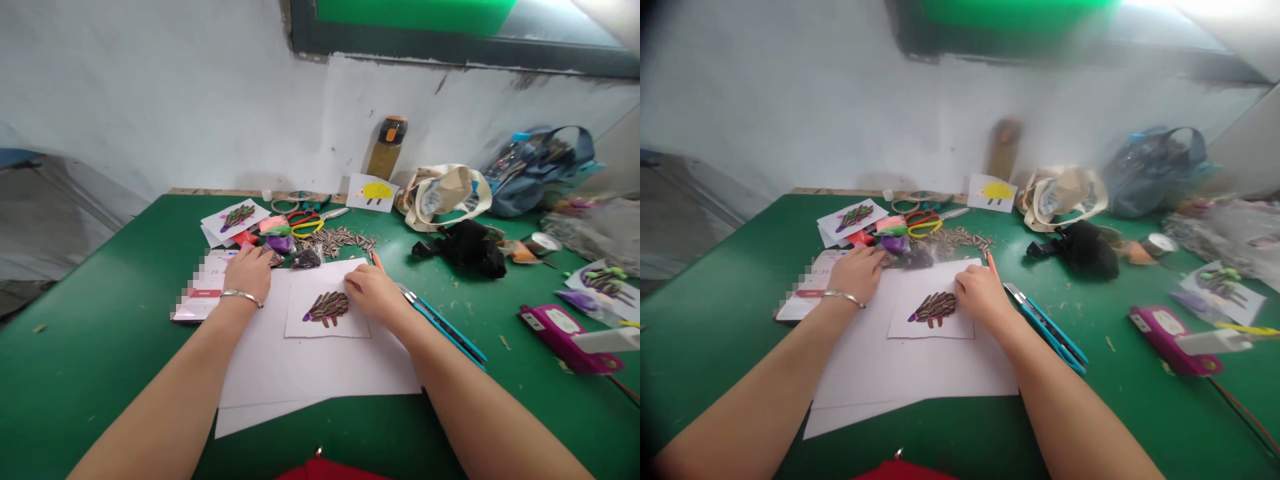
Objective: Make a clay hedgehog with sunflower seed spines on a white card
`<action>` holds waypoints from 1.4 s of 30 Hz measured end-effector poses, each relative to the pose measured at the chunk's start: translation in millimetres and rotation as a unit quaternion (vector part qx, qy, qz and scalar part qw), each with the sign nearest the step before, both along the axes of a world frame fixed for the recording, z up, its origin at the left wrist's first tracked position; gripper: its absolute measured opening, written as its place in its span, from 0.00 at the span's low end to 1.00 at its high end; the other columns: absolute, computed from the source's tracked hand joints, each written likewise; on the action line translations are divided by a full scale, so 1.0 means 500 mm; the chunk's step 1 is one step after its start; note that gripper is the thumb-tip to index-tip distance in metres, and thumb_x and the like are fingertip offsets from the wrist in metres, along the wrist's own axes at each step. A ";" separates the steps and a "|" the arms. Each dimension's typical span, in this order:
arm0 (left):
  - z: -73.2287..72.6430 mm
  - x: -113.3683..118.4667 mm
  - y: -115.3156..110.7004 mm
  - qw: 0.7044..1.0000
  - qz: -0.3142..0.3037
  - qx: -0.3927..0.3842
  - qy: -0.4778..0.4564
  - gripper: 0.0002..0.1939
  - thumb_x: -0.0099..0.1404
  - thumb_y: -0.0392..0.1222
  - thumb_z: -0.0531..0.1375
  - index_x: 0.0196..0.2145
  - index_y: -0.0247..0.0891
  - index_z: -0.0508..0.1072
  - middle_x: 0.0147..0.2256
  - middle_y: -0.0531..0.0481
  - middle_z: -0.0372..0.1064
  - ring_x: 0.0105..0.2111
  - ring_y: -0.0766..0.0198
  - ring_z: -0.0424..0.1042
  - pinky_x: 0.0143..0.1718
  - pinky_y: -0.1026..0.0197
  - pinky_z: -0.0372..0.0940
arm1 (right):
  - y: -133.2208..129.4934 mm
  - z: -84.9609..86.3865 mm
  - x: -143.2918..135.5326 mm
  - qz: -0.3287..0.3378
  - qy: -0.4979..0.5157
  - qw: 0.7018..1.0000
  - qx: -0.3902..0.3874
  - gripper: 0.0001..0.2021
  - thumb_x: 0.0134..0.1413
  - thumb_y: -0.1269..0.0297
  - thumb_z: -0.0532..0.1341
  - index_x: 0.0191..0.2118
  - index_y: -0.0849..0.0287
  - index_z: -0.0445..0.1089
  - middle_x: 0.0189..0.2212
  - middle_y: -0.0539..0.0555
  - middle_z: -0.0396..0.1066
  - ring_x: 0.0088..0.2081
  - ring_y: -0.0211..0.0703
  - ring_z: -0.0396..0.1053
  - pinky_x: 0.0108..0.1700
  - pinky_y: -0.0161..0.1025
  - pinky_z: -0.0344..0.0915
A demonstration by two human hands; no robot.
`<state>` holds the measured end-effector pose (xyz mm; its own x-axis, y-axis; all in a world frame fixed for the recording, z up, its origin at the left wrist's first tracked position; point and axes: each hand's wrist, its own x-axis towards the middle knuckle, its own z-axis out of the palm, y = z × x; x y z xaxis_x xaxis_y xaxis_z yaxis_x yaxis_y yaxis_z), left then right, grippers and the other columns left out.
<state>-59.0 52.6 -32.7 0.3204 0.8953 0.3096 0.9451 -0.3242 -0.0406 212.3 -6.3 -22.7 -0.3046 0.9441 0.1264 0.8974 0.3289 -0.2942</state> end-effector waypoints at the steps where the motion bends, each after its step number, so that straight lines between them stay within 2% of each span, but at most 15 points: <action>1: 0.001 0.000 0.000 1.000 -0.001 0.008 -0.009 0.19 0.62 0.34 0.49 0.48 0.33 0.73 0.47 0.38 0.70 0.50 0.48 0.65 0.51 0.48 0.61 | 0.000 0.000 0.000 0.000 -0.001 1.000 -0.001 0.11 0.57 0.71 0.53 0.33 0.59 0.74 0.29 0.55 0.68 0.34 0.42 0.63 0.39 0.37 0.55; 4: 0.008 0.003 -0.005 0.998 0.004 0.032 -0.052 0.20 0.63 0.35 0.48 0.48 0.32 0.73 0.48 0.39 0.70 0.48 0.49 0.68 0.50 0.49 0.62 | 0.000 0.002 -0.001 0.000 -0.001 1.000 -0.006 0.11 0.57 0.71 0.54 0.33 0.59 0.74 0.29 0.55 0.68 0.34 0.42 0.63 0.38 0.37 0.54; 7: 0.015 0.008 -0.014 0.989 0.015 0.068 -0.127 0.20 0.65 0.37 0.48 0.49 0.33 0.72 0.51 0.41 0.69 0.50 0.52 0.68 0.52 0.52 0.62 | 0.000 0.002 -0.001 0.000 0.004 1.000 -0.008 0.11 0.57 0.71 0.54 0.33 0.59 0.74 0.30 0.55 0.68 0.35 0.42 0.64 0.39 0.37 0.55; 10: 0.016 0.016 -0.022 0.981 -0.003 0.081 -0.178 0.20 0.66 0.40 0.48 0.50 0.35 0.72 0.51 0.44 0.69 0.52 0.55 0.67 0.55 0.55 0.60 | 0.001 0.001 0.000 -0.001 0.009 1.000 -0.010 0.11 0.57 0.70 0.54 0.34 0.59 0.74 0.30 0.55 0.69 0.35 0.42 0.64 0.39 0.37 0.55; 14: 0.010 0.028 -0.024 0.988 -0.064 -0.010 -0.139 0.19 0.65 0.39 0.49 0.49 0.35 0.71 0.51 0.44 0.69 0.51 0.54 0.68 0.54 0.53 0.61 | 0.003 0.001 -0.001 -0.006 0.018 1.000 -0.009 0.11 0.57 0.70 0.54 0.33 0.59 0.74 0.30 0.55 0.69 0.35 0.42 0.64 0.40 0.37 0.55; 18: 0.014 0.038 -0.024 0.983 -0.103 -0.116 -0.097 0.15 0.64 0.40 0.52 0.45 0.36 0.72 0.44 0.44 0.72 0.43 0.55 0.71 0.44 0.55 0.65 | 0.001 -0.003 -0.002 -0.004 0.028 1.000 -0.008 0.11 0.57 0.70 0.53 0.33 0.59 0.74 0.31 0.55 0.69 0.36 0.42 0.65 0.41 0.36 0.56; 21: 0.025 0.042 -0.028 0.978 -0.119 -0.135 -0.103 0.12 0.65 0.44 0.53 0.40 0.37 0.72 0.38 0.46 0.72 0.38 0.57 0.70 0.39 0.58 0.64 | -0.001 -0.002 -0.004 -0.007 0.029 0.999 -0.015 0.11 0.57 0.70 0.53 0.33 0.59 0.74 0.31 0.54 0.69 0.37 0.42 0.66 0.42 0.37 0.57; 24: 0.036 0.044 -0.033 0.976 -0.120 -0.125 -0.130 0.12 0.66 0.46 0.53 0.36 0.37 0.72 0.35 0.46 0.71 0.37 0.57 0.69 0.38 0.58 0.63 | 0.009 0.020 -0.016 -0.024 0.007 0.999 -0.024 0.12 0.57 0.69 0.53 0.32 0.56 0.73 0.29 0.52 0.69 0.35 0.41 0.66 0.46 0.41 0.57; 26: 0.043 0.045 -0.037 0.975 -0.117 -0.105 -0.156 0.13 0.66 0.47 0.53 0.35 0.37 0.72 0.35 0.46 0.71 0.37 0.57 0.69 0.39 0.57 0.62 | 0.029 0.049 -0.037 -0.023 -0.008 1.000 -0.013 0.11 0.57 0.69 0.53 0.33 0.55 0.73 0.30 0.52 0.70 0.36 0.42 0.66 0.47 0.43 0.57; 28: 0.049 0.045 -0.039 0.975 -0.108 -0.087 -0.175 0.13 0.67 0.46 0.52 0.34 0.37 0.72 0.35 0.46 0.72 0.37 0.57 0.69 0.39 0.58 0.61 | 0.062 0.082 -0.072 0.023 -0.018 1.000 0.010 0.11 0.58 0.68 0.52 0.35 0.55 0.73 0.33 0.54 0.70 0.38 0.44 0.66 0.42 0.40 0.59; 31: 0.056 0.041 -0.041 0.977 -0.086 -0.073 -0.183 0.15 0.68 0.44 0.49 0.31 0.38 0.72 0.33 0.47 0.73 0.35 0.58 0.70 0.35 0.59 0.61 | 0.125 0.111 -0.148 0.067 -0.041 0.996 0.052 0.11 0.58 0.69 0.51 0.37 0.58 0.72 0.36 0.56 0.69 0.41 0.45 0.65 0.43 0.39 0.60; 35: 0.057 0.030 -0.039 0.981 -0.049 -0.042 -0.183 0.17 0.67 0.42 0.48 0.27 0.38 0.72 0.30 0.47 0.74 0.32 0.58 0.71 0.33 0.59 0.61 | 0.198 0.091 -0.250 0.046 -0.062 0.992 0.100 0.14 0.57 0.70 0.53 0.47 0.58 0.67 0.45 0.59 0.65 0.45 0.48 0.64 0.43 0.40 0.62; 37: 0.053 0.026 -0.036 0.982 -0.035 -0.037 -0.184 0.18 0.67 0.42 0.48 0.26 0.38 0.72 0.29 0.48 0.74 0.31 0.59 0.71 0.32 0.59 0.61 | 0.222 0.073 -0.280 0.037 -0.065 0.991 0.109 0.14 0.57 0.71 0.53 0.47 0.56 0.67 0.46 0.59 0.65 0.45 0.49 0.64 0.42 0.41 0.63; 40: 0.043 0.021 -0.032 0.979 -0.024 -0.021 -0.200 0.17 0.67 0.42 0.49 0.27 0.39 0.74 0.31 0.49 0.75 0.32 0.58 0.72 0.34 0.58 0.63 | 0.243 0.064 -0.287 0.035 -0.063 0.992 0.104 0.12 0.59 0.73 0.50 0.43 0.58 0.68 0.42 0.59 0.67 0.42 0.47 0.65 0.40 0.40 0.63; 42: 0.039 0.020 -0.031 0.973 -0.017 -0.002 -0.232 0.15 0.67 0.43 0.49 0.33 0.39 0.75 0.35 0.49 0.76 0.36 0.57 0.72 0.39 0.57 0.65 | 0.242 0.073 -0.268 0.020 -0.043 0.992 0.114 0.13 0.61 0.73 0.47 0.42 0.59 0.67 0.41 0.59 0.67 0.41 0.45 0.65 0.40 0.39 0.62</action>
